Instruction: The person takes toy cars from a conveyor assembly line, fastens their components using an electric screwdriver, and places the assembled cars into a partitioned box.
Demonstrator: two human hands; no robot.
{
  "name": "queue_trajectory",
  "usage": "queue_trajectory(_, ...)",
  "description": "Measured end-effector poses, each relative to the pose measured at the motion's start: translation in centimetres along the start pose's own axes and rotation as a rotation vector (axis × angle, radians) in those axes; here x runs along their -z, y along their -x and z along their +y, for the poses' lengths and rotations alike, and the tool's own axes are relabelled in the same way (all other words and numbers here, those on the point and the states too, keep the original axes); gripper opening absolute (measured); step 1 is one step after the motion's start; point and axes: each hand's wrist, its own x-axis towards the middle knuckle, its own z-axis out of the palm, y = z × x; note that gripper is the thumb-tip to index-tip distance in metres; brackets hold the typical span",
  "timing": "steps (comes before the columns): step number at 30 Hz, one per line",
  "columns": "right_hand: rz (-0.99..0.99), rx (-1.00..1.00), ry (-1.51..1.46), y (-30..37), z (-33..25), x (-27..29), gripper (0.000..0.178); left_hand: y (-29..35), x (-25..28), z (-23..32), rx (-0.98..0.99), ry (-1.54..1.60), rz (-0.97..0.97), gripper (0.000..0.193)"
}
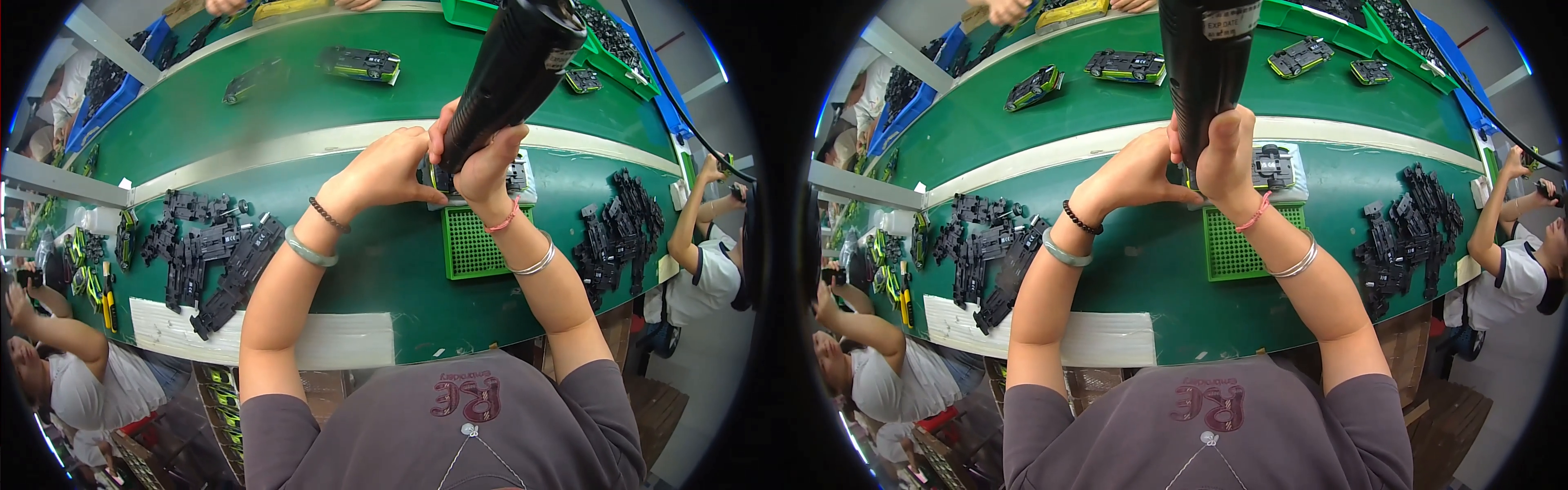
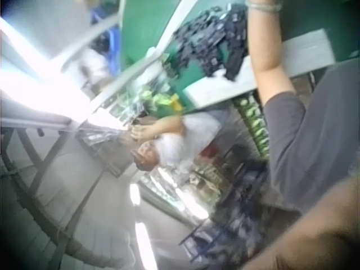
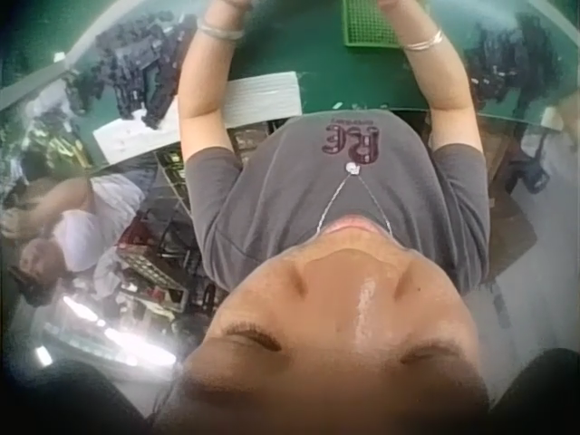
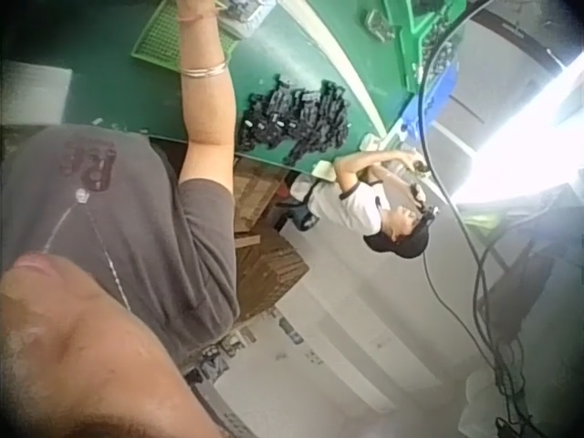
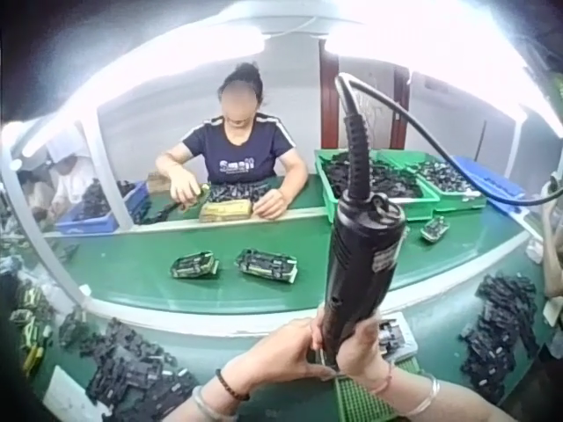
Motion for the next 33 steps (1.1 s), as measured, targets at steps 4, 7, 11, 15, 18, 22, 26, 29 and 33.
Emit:
queue_trajectory(4,-0.014,-0.029,-0.017,0.1,0.1,0.1,0.093,0.0,0.1,0.1,0.010,-0.016,-0.011,0.050)
queue_trajectory(7,0.017,-0.022,-0.047,0.2,0.2,-0.2,0.093,-0.1,-0.1,-0.2,-0.027,-0.004,0.003,0.050)
queue_trajectory(11,-0.008,-0.042,-0.112,0.2,0.8,0.1,0.092,0.1,-0.4,-0.2,-0.044,-0.001,0.016,0.053)
queue_trajectory(15,-0.001,-0.063,-0.150,0.1,0.8,0.5,0.091,0.1,-0.1,0.6,0.040,-0.018,-0.029,0.055)
queue_trajectory(18,-0.015,-0.077,-0.151,-0.3,1.0,0.2,0.090,0.4,0.3,0.5,0.049,-0.015,-0.026,0.056)
queue_trajectory(22,-0.013,-0.067,-0.163,-0.4,0.9,0.2,0.088,0.3,0.2,0.2,0.031,-0.005,-0.021,0.056)
queue_trajectory(26,0.006,-0.056,-0.150,-0.4,0.9,0.6,0.086,0.0,0.1,0.4,-0.006,0.025,-0.005,0.056)
queue_trajectory(29,0.019,-0.057,-0.173,-0.5,1.1,1.3,0.085,-0.4,-0.1,0.8,-0.089,0.077,0.042,0.057)
queue_trajectory(33,0.126,0.047,-0.357,0.2,-3.9,2.1,0.091,-0.1,0.0,0.3,-0.068,-0.023,0.044,0.055)
